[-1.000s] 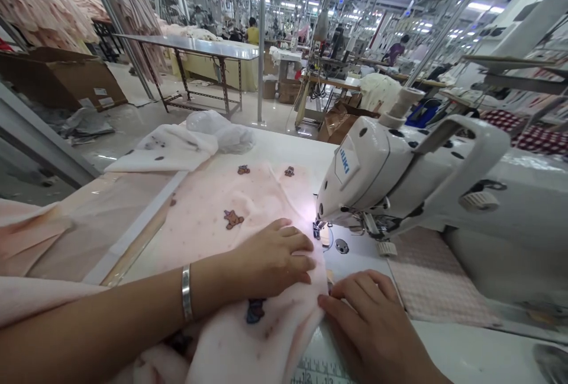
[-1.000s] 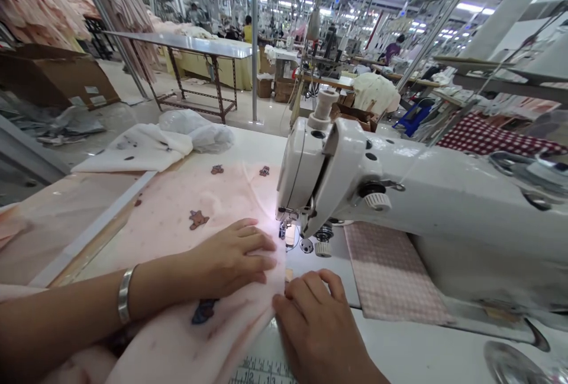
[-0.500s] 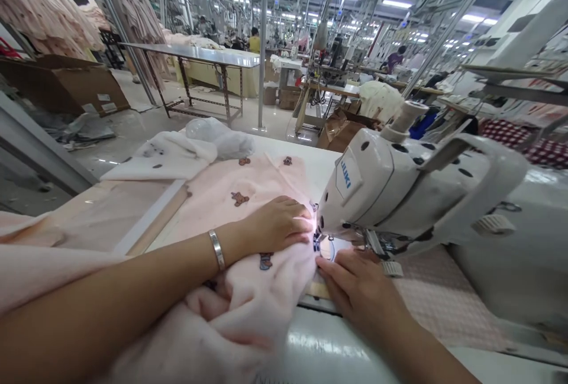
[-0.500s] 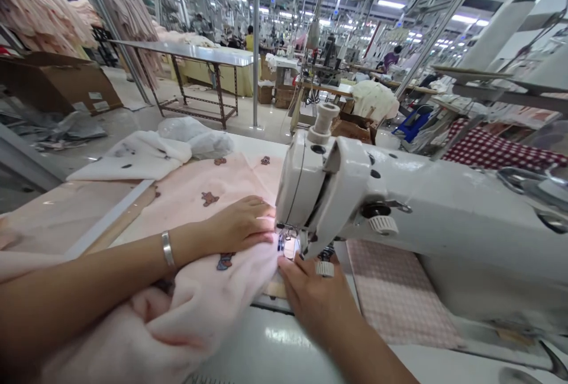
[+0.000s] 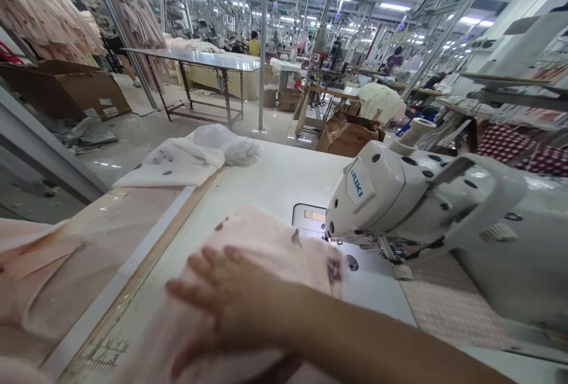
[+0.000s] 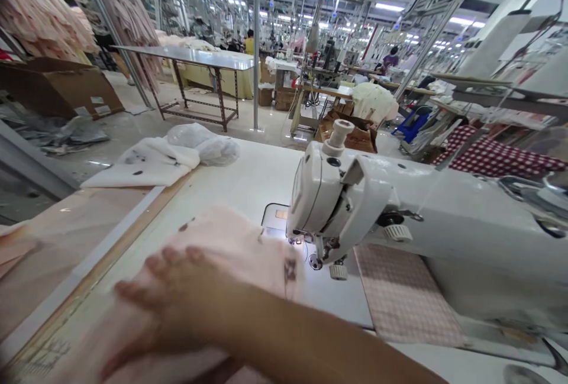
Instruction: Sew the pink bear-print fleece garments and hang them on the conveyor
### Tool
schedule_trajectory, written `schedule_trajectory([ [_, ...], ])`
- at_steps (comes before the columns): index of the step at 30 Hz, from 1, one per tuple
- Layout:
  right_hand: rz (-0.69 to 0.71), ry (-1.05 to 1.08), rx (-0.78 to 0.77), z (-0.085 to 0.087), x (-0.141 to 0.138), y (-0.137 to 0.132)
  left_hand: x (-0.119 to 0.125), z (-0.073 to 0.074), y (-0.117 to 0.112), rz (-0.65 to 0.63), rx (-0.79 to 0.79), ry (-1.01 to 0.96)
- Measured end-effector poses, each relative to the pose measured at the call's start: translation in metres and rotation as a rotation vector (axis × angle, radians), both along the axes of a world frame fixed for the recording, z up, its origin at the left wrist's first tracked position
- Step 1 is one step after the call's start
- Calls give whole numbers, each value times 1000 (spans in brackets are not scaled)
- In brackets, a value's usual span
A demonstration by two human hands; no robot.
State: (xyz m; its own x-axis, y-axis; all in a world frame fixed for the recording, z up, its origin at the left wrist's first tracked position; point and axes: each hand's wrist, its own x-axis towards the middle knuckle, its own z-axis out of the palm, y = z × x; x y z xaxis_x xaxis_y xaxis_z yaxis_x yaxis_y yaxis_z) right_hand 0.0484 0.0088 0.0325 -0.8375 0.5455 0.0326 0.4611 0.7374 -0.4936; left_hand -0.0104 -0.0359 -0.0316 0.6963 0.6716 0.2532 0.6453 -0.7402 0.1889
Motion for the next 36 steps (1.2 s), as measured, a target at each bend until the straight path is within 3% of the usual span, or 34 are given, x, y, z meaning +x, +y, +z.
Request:
schedule_trajectory([
  [4, -436, -139, 83, -8, 1, 64, -36, 15, -11, -18, -10, -40],
  [6, -568, -125, 135, -6, 11, 64, -61, 24, 2, -9, 3, -24],
  [8, -525, -93, 210, -6, 27, 33, -92, 35, 26, -97, 15, 65],
  [10, -340, -99, 257, -11, 53, -17, -126, 49, 52, -308, -11, 216],
  [12, -190, -161, 439, -17, 88, -67, -151, 67, 67, -459, -36, 335],
  [13, -181, -152, 561, -20, 105, -86, -157, 75, 69, -490, -43, 367],
  [15, -290, -124, 675, -20, 132, -111, -150, 89, 62, -435, -42, 346],
  [17, -372, -67, 626, -15, 141, -118, -119, 95, 46, -302, -65, 260],
  [20, -394, -65, 494, -8, 127, -112, -58, 88, 27, -204, -106, 180],
  [23, -452, -130, 353, -9, 110, -104, -18, 77, 25, -280, -51, 188],
  [28, -503, -136, 208, -15, 117, -100, -12, 73, 33, -366, 83, 84],
  [33, -486, -55, 144, -15, 138, -94, -20, 60, 23, -562, 139, 39],
  [36, -609, -16, 161, -20, 151, -88, -18, 51, 17, -506, 85, 55],
])
